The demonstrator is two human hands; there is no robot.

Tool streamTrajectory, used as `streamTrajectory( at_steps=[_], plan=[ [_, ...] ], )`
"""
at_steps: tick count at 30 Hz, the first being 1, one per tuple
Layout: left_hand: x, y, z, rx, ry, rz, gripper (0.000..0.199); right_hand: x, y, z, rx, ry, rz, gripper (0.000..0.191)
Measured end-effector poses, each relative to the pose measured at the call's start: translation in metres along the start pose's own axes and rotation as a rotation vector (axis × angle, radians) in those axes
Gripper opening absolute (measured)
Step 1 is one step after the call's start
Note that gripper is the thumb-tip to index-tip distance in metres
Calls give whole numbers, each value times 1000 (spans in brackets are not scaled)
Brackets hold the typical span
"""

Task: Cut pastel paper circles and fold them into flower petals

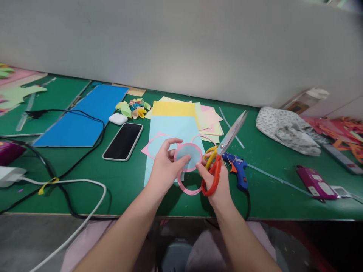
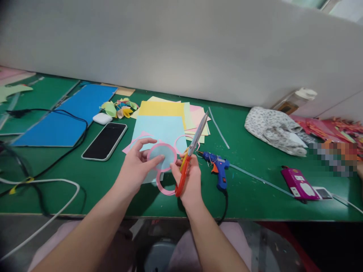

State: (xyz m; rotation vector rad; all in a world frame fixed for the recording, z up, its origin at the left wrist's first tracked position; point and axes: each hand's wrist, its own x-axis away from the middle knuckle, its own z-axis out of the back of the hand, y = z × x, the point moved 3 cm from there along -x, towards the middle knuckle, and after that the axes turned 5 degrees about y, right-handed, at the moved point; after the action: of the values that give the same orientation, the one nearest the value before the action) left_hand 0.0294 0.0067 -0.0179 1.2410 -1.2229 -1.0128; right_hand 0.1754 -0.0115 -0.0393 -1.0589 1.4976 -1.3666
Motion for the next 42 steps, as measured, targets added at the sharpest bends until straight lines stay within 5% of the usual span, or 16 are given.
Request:
streamTrajectory(
  at_steps=[11, 22, 31, 37, 42],
  plan=[
    [4, 0, -7, -94, -140, 34, 45, -7, -5, 8, -1, -14, 62, 31],
    [3, 11, 9, 97, 193, -90, 42, -1, -6, 5, -74, -90, -116, 30],
    [11, 30, 30, 147, 626, -455, 43, 21, 4, -17, -6, -306, -274, 41],
    [20, 36, 32, 79, 704, -556, 43, 31, 8, -24, 72, -385, -314, 45],
    [21, 35, 28, 90, 708, -568, 42, 36, 6, -26, 95, -330, -316, 47]
  ],
)
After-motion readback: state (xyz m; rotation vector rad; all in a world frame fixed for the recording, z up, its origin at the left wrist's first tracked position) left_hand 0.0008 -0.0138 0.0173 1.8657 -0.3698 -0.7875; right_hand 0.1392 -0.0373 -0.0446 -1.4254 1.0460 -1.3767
